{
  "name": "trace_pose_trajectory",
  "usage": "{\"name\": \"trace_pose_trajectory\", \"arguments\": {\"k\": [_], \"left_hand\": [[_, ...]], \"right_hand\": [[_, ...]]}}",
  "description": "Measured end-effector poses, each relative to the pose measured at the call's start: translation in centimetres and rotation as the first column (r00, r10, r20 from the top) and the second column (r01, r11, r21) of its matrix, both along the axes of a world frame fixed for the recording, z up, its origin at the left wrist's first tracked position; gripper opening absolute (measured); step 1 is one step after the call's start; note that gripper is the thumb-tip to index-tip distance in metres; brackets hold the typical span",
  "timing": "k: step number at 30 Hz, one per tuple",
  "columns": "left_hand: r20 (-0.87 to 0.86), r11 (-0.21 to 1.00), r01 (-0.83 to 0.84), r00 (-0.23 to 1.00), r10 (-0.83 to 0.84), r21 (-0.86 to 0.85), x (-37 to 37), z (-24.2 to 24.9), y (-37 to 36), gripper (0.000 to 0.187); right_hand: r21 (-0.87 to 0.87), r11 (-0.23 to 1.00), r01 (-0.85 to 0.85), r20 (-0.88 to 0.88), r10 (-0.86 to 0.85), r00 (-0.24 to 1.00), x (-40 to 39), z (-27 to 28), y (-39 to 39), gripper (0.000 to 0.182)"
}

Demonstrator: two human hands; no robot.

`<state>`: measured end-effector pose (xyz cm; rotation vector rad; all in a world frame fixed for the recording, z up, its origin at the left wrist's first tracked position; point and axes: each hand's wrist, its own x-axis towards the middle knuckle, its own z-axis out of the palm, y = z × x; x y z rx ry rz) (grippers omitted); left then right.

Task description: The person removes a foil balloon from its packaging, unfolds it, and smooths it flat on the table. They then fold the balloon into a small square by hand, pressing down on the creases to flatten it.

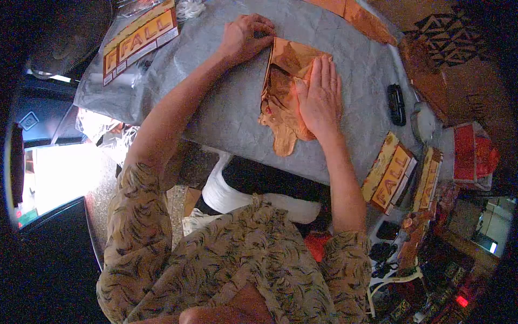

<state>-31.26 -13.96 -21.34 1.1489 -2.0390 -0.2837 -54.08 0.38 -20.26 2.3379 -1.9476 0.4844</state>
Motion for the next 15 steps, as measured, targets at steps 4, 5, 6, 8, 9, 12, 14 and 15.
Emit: {"name": "trace_pose_trajectory", "arguments": {"k": [4, 5, 6, 8, 9, 12, 14, 15], "left_hand": [[0.025, 1.000, -0.006, 1.000, 0.006, 0.006, -0.1, 0.0, 0.0, 0.018], [0.015, 1.000, -0.002, 1.000, 0.003, -0.008, -0.1, -0.1, 0.0, 0.018], [0.006, 1.000, 0.001, 1.000, -0.001, -0.021, -0.1, 0.0, 0.0, 0.018], [0.037, 1.000, -0.009, 0.999, 0.010, -0.009, -0.1, 0.2, 0.0, 0.017], [0.068, 1.000, -0.021, 0.997, 0.020, 0.003, -0.1, 0.3, 0.0, 0.016], [0.106, 0.995, 0.065, 0.992, -0.073, 0.073, 0.6, 0.7, -0.1, 0.023], [0.012, 0.978, 0.206, 0.979, -0.206, -0.019, 0.9, 0.4, -0.2, 0.030], [-0.070, 0.939, 0.326, 0.940, -0.335, -0.109, 0.9, 0.3, -0.4, 0.037]], "right_hand": [[0.010, 1.000, -0.002, -0.009, 0.002, 1.000, 0.1, 0.3, 0.2, 0.072], [-0.011, 1.000, -0.005, -0.017, 0.005, 1.000, 0.1, 0.3, 0.1, 0.071], [-0.031, 0.999, -0.009, -0.025, 0.008, 1.000, 0.1, 0.4, 0.1, 0.070], [-0.002, 1.000, 0.000, -0.020, 0.000, 1.000, 0.2, 0.5, 0.1, 0.071], [0.027, 1.000, 0.008, -0.016, -0.007, 1.000, 0.2, 0.6, 0.1, 0.071], [0.019, 1.000, 0.015, -0.028, -0.015, 1.000, 0.1, 0.3, 0.1, 0.072], [-0.012, 1.000, 0.015, -0.009, -0.015, 1.000, 0.1, 0.1, 0.0, 0.071], [-0.032, 0.999, 0.007, 0.010, -0.007, 1.000, 0.1, 0.1, 0.0, 0.071]]}}
